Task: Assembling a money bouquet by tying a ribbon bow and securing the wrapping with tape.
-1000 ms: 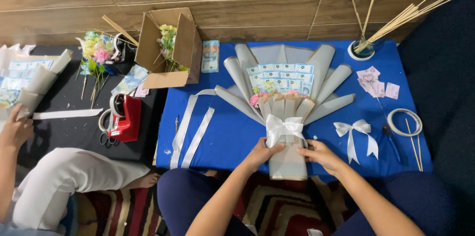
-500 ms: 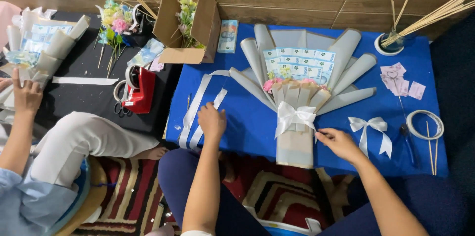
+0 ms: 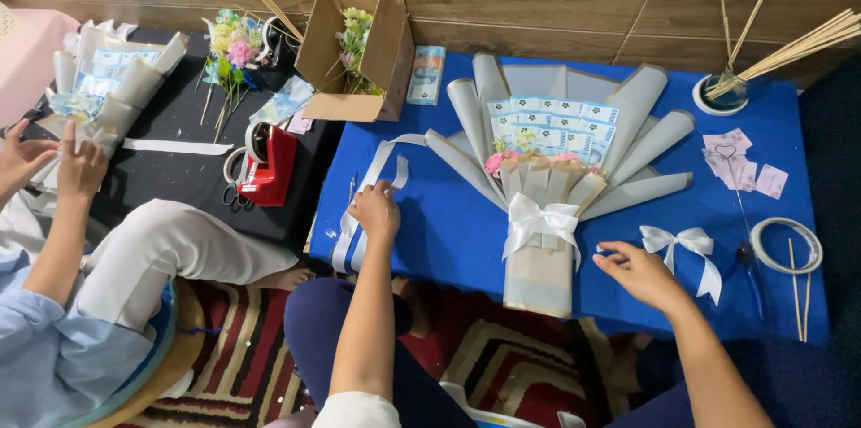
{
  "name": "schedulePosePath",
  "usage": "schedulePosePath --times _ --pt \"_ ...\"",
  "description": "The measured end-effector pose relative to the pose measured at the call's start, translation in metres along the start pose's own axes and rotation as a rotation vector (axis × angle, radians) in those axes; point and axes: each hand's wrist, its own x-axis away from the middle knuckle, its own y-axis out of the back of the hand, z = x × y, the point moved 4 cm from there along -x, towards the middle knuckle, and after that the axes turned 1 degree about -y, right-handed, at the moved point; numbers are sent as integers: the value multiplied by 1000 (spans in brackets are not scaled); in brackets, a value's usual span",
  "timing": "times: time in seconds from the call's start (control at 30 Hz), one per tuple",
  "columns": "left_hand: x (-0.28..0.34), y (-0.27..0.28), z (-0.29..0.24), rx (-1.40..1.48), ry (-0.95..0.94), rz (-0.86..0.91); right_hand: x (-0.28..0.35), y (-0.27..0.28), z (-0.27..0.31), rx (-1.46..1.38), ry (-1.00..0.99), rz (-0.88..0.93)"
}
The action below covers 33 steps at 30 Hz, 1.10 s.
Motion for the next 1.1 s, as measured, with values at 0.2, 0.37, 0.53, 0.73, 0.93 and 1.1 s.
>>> schedulePosePath --times 0.2,0.37,0.53,0.73,0.93,1.1 --pt "-53 -24 -19 65 -138 66 10 6 10 23 -33 29" --pt "-72 -13 -44 21 -291 -74 9 5 11 110 4 45" --pt "-96 -29 -48 -9 -508 -67 18 2 16 125 34 88" --pt "-150 -109 -11 -51 -568 -128 17 1 8 176 41 127" --pt "-133 -61 -32 109 -634 -50 16 -3 8 240 61 151" --pt "-107 32 -60 429 -646 41 19 -2 15 249 58 194"
